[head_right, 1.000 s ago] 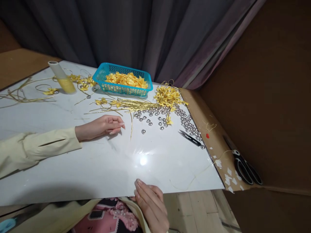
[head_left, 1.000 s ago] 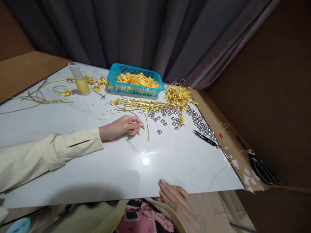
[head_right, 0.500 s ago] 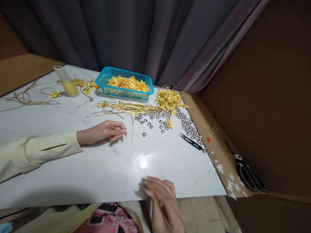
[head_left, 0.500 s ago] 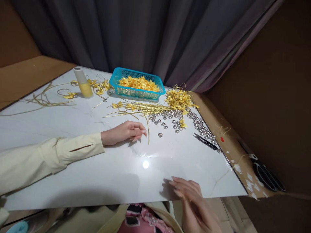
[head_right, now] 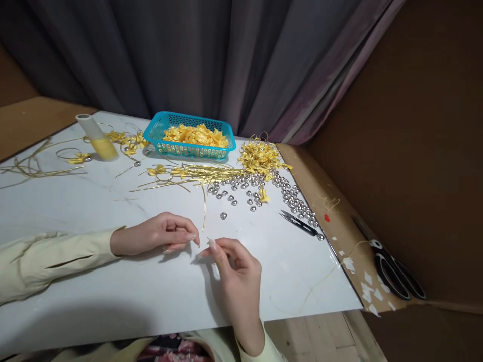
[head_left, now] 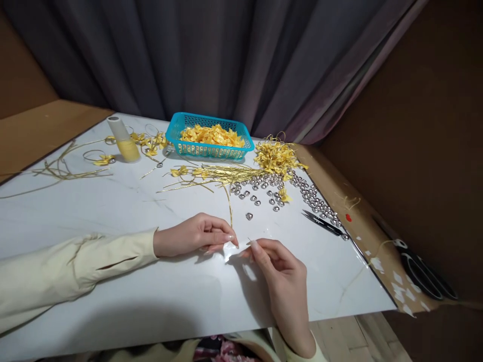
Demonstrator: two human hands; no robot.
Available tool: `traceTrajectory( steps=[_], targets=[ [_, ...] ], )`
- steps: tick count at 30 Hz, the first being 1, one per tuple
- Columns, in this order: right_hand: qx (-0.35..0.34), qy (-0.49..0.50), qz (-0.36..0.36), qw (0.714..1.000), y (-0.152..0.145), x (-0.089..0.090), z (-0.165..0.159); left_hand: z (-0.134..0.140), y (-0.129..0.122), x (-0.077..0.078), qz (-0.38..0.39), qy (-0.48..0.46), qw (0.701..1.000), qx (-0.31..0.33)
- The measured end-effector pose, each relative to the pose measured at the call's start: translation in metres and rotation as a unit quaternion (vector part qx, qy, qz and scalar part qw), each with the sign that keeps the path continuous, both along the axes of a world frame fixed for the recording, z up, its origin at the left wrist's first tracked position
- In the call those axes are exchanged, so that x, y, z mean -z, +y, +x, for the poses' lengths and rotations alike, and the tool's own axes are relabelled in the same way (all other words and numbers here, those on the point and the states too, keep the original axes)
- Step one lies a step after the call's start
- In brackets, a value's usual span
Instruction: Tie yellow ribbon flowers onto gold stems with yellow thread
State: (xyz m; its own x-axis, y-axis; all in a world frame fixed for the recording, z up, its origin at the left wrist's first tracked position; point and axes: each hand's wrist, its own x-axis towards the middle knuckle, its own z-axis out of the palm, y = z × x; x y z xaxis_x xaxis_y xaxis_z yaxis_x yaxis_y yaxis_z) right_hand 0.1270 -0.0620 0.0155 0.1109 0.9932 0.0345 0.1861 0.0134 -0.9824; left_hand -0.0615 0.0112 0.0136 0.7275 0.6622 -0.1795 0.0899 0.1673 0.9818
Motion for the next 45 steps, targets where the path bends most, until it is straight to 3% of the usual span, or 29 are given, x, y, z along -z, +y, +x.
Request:
traceTrajectory(
  steps=[11,45],
  targets=[
    [-0.043,-0.002,-0.011,0.999,-0.0002,0.0043,-0.0049,0.0009,-0.0019,0.0013,-0.03,-0.03,0.998,0.047],
    [-0.054,-0.032,0.026,0.998,-0.0003,0.0076,-0.0034,0.0013,0.0002,0.004,-0.053,-0.069,0.995,0.05]
  ],
)
